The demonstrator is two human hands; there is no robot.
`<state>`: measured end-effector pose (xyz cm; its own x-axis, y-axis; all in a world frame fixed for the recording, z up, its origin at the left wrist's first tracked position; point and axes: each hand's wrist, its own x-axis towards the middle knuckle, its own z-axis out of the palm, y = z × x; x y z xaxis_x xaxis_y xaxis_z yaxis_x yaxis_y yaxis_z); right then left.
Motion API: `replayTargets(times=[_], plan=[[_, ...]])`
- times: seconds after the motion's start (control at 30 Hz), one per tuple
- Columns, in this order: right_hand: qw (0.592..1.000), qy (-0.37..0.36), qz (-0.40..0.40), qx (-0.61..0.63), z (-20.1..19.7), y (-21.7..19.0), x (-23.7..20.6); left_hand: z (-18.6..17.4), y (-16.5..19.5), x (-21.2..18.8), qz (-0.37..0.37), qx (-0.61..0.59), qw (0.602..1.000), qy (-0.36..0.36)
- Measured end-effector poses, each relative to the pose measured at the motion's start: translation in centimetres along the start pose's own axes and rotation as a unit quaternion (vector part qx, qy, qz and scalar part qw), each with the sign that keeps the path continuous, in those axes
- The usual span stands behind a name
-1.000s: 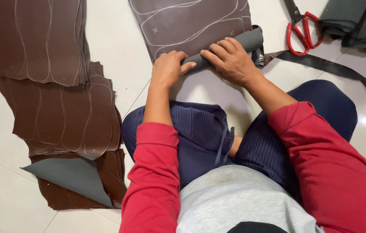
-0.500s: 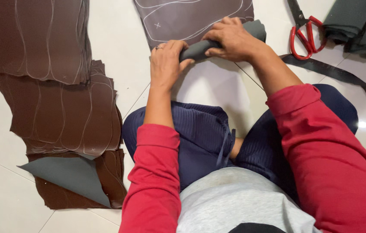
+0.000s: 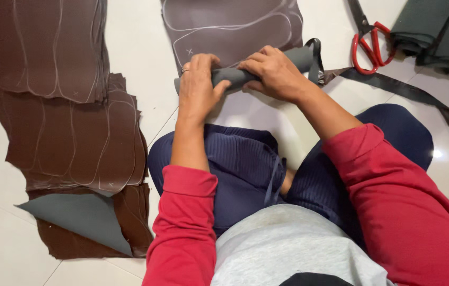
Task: The person sits on the floor and repeatedly rolls stacks of brown shoe insole cutouts into cylinders. They wrap a dark strap around each roll and use scissors to trim the excess strap, then tie the strap to secure the bundle.
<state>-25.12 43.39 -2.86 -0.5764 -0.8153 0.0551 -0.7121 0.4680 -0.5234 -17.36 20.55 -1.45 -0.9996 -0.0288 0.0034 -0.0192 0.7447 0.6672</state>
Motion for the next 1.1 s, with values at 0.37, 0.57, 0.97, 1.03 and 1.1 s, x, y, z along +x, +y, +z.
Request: replayTargets(times=[0.37,0.57,0.97,1.03,1.1], plan=[[0.993,0.118,0.008,-0.029,0.5,-1.6,1.1,0.1,-1.1,2.9,0.041,0.045,0.997,-0.047],[0.974,0.169,-0.011,-0.153,1.9,-2.4,0.8,-0.4,-3.4,5.6,0.037,0.033,0.996,-0.072],[0.998,0.031,0.048,-0.024,-2.2,6.2,7.8,2.9,-2.3,6.5,0.093,0.106,0.985,0.104],[0.987,0.128,0.05,-0.082,-1.5,5.5,7.7,3.5,-3.3,8.5,0.09,0.108,0.984,0.107],[0.974,0.149,0.01,-0.171,-1.0,4.7,7.6,3.7,-4.3,10.5,0.082,0.106,0.987,0.093]])
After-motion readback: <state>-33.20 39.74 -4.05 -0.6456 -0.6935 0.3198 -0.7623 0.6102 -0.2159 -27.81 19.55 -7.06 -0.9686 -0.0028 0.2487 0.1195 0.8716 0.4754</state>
